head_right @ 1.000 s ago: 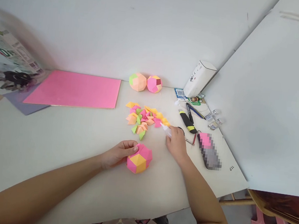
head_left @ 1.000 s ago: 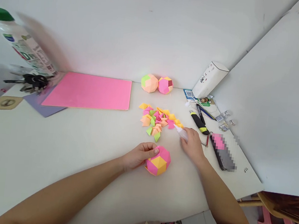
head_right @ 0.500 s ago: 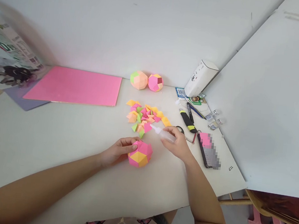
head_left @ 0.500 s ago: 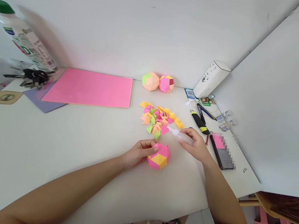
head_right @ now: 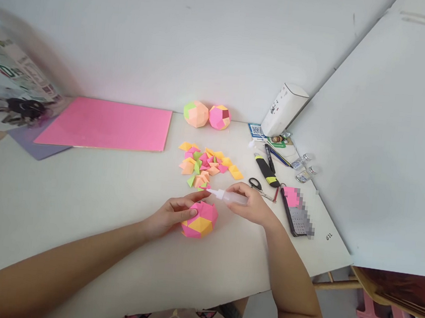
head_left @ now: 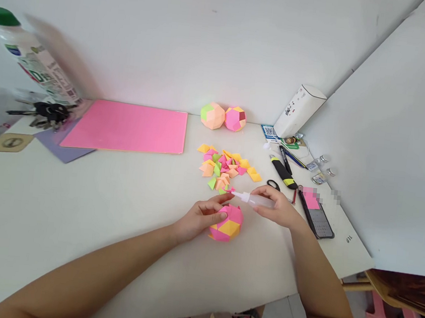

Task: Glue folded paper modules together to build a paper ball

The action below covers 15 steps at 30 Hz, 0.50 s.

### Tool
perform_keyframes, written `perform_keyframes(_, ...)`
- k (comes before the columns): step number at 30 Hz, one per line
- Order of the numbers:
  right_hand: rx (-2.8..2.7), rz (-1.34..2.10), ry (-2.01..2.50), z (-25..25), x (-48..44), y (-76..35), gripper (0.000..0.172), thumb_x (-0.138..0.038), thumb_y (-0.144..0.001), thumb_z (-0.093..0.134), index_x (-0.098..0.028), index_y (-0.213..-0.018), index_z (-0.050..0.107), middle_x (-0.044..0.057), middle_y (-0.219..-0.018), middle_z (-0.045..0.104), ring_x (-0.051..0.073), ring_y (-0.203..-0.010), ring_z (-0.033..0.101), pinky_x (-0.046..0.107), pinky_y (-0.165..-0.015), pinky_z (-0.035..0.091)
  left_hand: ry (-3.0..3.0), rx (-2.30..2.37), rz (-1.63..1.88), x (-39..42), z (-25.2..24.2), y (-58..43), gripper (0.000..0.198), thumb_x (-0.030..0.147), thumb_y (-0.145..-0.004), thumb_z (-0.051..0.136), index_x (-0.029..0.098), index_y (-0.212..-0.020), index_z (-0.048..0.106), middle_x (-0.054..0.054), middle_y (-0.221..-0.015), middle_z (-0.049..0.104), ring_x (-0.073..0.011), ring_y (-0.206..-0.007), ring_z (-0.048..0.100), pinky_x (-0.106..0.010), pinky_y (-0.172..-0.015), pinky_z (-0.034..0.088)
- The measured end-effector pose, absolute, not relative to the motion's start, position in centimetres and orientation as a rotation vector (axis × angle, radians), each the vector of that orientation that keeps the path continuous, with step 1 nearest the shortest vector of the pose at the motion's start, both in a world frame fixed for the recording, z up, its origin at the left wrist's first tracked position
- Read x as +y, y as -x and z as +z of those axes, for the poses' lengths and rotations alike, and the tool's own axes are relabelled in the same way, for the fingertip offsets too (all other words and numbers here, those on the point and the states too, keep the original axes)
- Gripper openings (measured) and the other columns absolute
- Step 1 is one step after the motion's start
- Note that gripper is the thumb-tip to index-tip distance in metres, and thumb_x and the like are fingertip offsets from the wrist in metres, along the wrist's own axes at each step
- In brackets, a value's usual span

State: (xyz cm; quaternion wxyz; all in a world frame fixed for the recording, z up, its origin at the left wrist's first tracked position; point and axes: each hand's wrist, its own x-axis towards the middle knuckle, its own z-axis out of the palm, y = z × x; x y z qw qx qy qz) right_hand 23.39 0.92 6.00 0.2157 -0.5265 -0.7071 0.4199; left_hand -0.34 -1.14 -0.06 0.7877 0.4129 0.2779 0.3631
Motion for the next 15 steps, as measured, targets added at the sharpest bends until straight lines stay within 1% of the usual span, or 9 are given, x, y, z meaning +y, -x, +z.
perform_keyframes(2, -1.919, 1.220, 1.427, 6.10, 0.93, -23.53, 0.024, -0.024, -0.074, 0.062, -0.023, -0.097, 0.058, 0.003, -0.100, 0.059, 0.020, -0.091, 0.058, 0.030, -0.073, 0.046, -0.875, 0.616, 0.790, -1.18, -0.18, 0.33, 0.008, 0.027, -0.075, 0.067, 0.023, -0.079, 0.072, -0.001, -0.144, 0.035, -0.0297, -0.134, 0.026, -0.041, -0.098, 0.038)
perform_keyframes(4, -1.893, 1.253, 1.431, 6.25, 0.96, -23.58, 0.024, -0.025, -0.074, 0.062, -0.022, -0.097, 0.058, 0.003, -0.099, 0.059, 0.019, -0.091, 0.058, 0.029, -0.073, 0.046, -0.865, 0.611, 0.794, -1.23, -0.27, 0.25, 0.008, 0.028, -0.075, 0.067, 0.022, -0.076, 0.072, -0.004, -0.141, 0.039, -0.0312, -0.132, 0.029, -0.043, -0.096, 0.040)
perform_keyframes(7, -1.878, 1.259, 1.492, 6.42, 1.00, -23.49, 0.023, -0.026, -0.073, 0.062, -0.022, -0.095, 0.059, 0.003, -0.096, 0.059, 0.018, -0.087, 0.058, 0.029, -0.071, 0.046, -0.902, 0.598, 0.830, -1.24, -0.33, 0.08, 0.009, 0.028, -0.075, 0.067, 0.021, -0.072, 0.071, -0.007, -0.122, 0.054, -0.0298, -0.131, 0.031, -0.042, -0.098, 0.039)
perform_keyframes(9, -1.871, 1.258, 1.520, 6.38, 1.03, -23.42, 0.023, -0.026, -0.072, 0.062, -0.022, -0.095, 0.059, 0.003, -0.096, 0.059, 0.019, -0.086, 0.058, 0.029, -0.070, 0.046, -0.944, 0.604, 0.863, -1.23, -0.31, 0.01, 0.007, 0.026, -0.075, 0.067, 0.021, -0.071, 0.071, -0.007, -0.111, 0.058, -0.0269, -0.133, 0.029, -0.039, -0.102, 0.035)
perform_keyframes(10, -1.865, 1.262, 1.521, 6.31, 1.06, -23.42, 0.023, -0.026, -0.072, 0.062, -0.022, -0.095, 0.059, 0.003, -0.096, 0.060, 0.019, -0.086, 0.057, 0.029, -0.070, 0.046, -0.952, 0.610, 0.874, -1.22, -0.29, 0.00, 0.007, 0.025, -0.075, 0.068, 0.021, -0.071, 0.070, -0.007, -0.109, 0.059, -0.0261, -0.133, 0.029, -0.038, -0.102, 0.035)
perform_keyframes(12, -1.831, 1.285, 1.497, 6.08, 1.10, -23.50, 0.024, -0.027, -0.073, 0.062, -0.022, -0.096, 0.058, 0.003, -0.097, 0.059, 0.019, -0.088, 0.057, 0.029, -0.071, 0.046, -0.930, 0.612, 0.856, -1.21, -0.23, 0.06, 0.007, 0.026, -0.075, 0.067, 0.020, -0.072, 0.070, -0.007, -0.112, 0.056, -0.0261, -0.127, 0.036, -0.035, -0.095, 0.041)
perform_keyframes(13, -1.802, 1.298, 1.475, 5.96, 1.11, -23.58, 0.025, -0.028, -0.073, 0.062, -0.022, -0.097, 0.057, 0.003, -0.099, 0.059, 0.019, -0.089, 0.057, 0.029, -0.071, 0.047, -0.911, 0.608, 0.831, -1.21, -0.19, 0.12, 0.009, 0.027, -0.075, 0.067, 0.019, -0.072, 0.069, -0.007, -0.113, 0.055, -0.0256, -0.120, 0.044, -0.034, -0.088, 0.045)
perform_keyframes(15, -1.743, 1.321, 1.420, 5.75, 1.12, -23.79, 0.030, -0.028, -0.072, 0.064, -0.022, -0.099, 0.054, 0.004, -0.105, 0.057, 0.019, -0.092, 0.056, 0.029, -0.072, 0.047, -0.887, 0.588, 0.773, -1.20, -0.13, 0.25, 0.012, 0.029, -0.076, 0.065, 0.018, -0.073, 0.068, -0.006, -0.109, 0.055, -0.0208, -0.098, 0.056, -0.029, -0.072, 0.048)
